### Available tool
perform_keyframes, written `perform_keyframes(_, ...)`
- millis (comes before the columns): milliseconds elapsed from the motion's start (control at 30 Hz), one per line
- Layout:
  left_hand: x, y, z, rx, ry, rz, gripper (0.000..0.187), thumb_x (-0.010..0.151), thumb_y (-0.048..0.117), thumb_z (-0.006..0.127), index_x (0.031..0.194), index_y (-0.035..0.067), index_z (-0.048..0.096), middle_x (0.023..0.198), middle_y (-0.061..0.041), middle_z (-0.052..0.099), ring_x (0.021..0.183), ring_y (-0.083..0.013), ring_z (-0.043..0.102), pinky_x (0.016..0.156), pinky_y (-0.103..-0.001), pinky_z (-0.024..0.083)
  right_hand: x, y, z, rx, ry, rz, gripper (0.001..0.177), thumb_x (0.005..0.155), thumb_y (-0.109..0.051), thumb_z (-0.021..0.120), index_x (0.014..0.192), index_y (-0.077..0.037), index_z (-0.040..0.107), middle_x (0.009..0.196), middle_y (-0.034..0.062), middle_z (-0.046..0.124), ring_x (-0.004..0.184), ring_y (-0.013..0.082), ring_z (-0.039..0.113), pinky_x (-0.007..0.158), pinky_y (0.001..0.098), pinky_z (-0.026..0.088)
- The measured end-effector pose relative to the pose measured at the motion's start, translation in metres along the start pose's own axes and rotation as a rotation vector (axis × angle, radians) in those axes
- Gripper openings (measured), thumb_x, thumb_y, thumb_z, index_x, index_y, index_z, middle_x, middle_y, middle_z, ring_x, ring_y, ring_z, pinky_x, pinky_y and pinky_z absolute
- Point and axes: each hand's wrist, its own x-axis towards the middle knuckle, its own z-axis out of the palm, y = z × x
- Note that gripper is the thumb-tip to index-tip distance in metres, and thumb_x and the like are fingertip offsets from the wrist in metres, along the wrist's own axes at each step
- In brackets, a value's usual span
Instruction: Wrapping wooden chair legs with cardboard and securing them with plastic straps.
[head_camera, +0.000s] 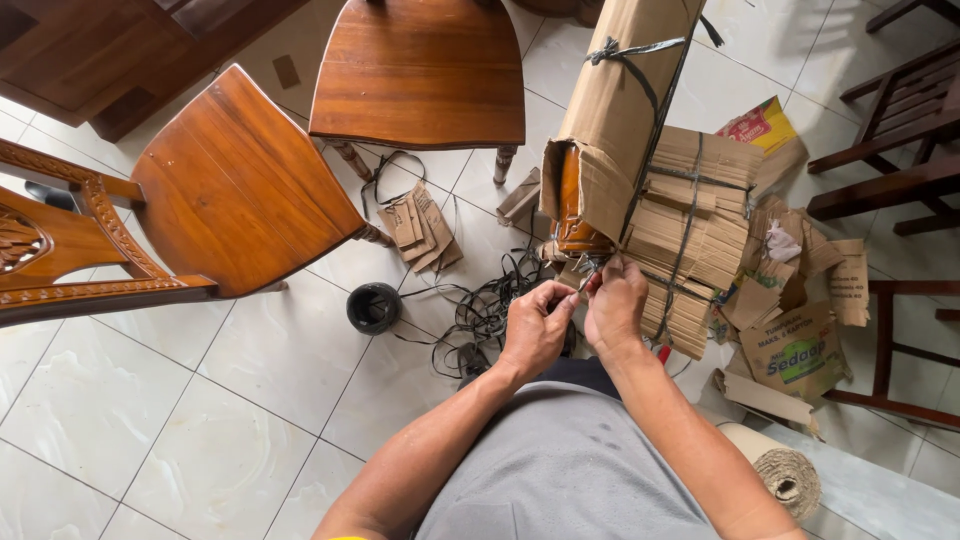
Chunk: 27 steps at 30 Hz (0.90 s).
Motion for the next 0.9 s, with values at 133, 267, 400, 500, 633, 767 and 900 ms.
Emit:
perform_keyframes(133,0.0,-0.006,0.001,-0.03,0.014,-0.035,0.009,0.094,0.017,0.071,0.096,0.013,0.079,0.07,-0.007,0.071,0.07,-0.0131,0.064,0.062,-0.032,0.052,-0.017,-0.017,-0.002,0.043,0.008,0.047,0.007,0.104,-0.014,0.053,0.102,-0.009,0.058,0.073,0.0025,0.055,0.059,0.0111,0.059,0.053,0.0193,0.055)
perform_keyframes(267,-0.001,-0.005,0.001,-0.029,0.001,-0.05,0.011,0.094,0.019,0.072,0.099,0.013,0.079,0.07,-0.008,0.07,0.069,-0.0144,0.064,0.061,-0.033,0.051,-0.042,-0.03,-0.017,-0.179,-0.133,0.076,0.026,0.109,-0.031,0.051,0.102,-0.009,0.063,0.08,0.0027,0.065,0.067,0.0097,0.067,0.056,0.0207,0.057)
perform_keyframes(400,-0.011,0.04,-0.014,0.247,-0.077,-0.074,0.027,0.099,0.035,0.059,0.09,0.015,0.074,0.078,-0.017,0.071,0.082,-0.0424,0.07,0.067,-0.052,0.053,-0.044,-0.022,-0.023,-0.476,-0.287,-0.049,0.027,0.104,-0.031,0.063,0.101,-0.01,0.08,0.085,0.0082,0.076,0.071,0.0111,0.068,0.063,0.0219,0.057)
perform_keyframes(500,-0.008,0.04,-0.012,0.358,-0.138,-0.092,0.036,0.1,0.038,0.051,0.084,0.012,0.068,0.076,-0.017,0.07,0.082,-0.0433,0.07,0.069,-0.05,0.054,-0.034,-0.026,-0.016,-0.478,-0.315,-0.109,0.021,0.102,-0.022,0.063,0.1,-0.009,0.08,0.083,0.0081,0.076,0.073,0.0103,0.071,0.064,0.0222,0.059)
perform_keyframes(633,-0.006,0.025,0.004,0.384,-0.158,-0.096,0.04,0.098,0.039,0.05,0.077,0.009,0.064,0.071,-0.019,0.068,0.081,-0.0462,0.069,0.069,-0.053,0.053,-0.027,-0.035,-0.007,-0.4,-0.27,-0.011,0.023,0.1,-0.022,0.058,0.094,-0.007,0.073,0.065,0.0068,0.067,0.062,0.0096,0.064,0.058,0.0209,0.053)
perform_keyframes(767,-0.006,0.001,0.01,0.412,-0.136,-0.003,0.037,0.095,0.037,0.053,0.07,0.011,0.059,0.067,-0.014,0.067,0.076,-0.0403,0.07,0.064,-0.05,0.053,-0.011,-0.023,-0.009,-0.323,-0.255,0.072,0.018,0.099,-0.016,0.059,0.092,-0.003,0.07,0.057,0.0103,0.062,0.059,0.0201,0.07,0.059,0.0295,0.058)
perform_keyframes(900,-0.018,0.025,-0.003,0.294,-0.063,0.174,0.035,0.1,0.026,0.053,0.068,0.011,0.052,0.07,-0.019,0.063,0.076,-0.0401,0.068,0.06,-0.048,0.051,-0.005,-0.033,-0.014,-0.211,-0.371,0.252,0.015,0.101,-0.019,0.06,0.1,-0.007,0.068,0.065,0.0027,0.062,0.068,0.0174,0.072,0.071,0.0329,0.06)
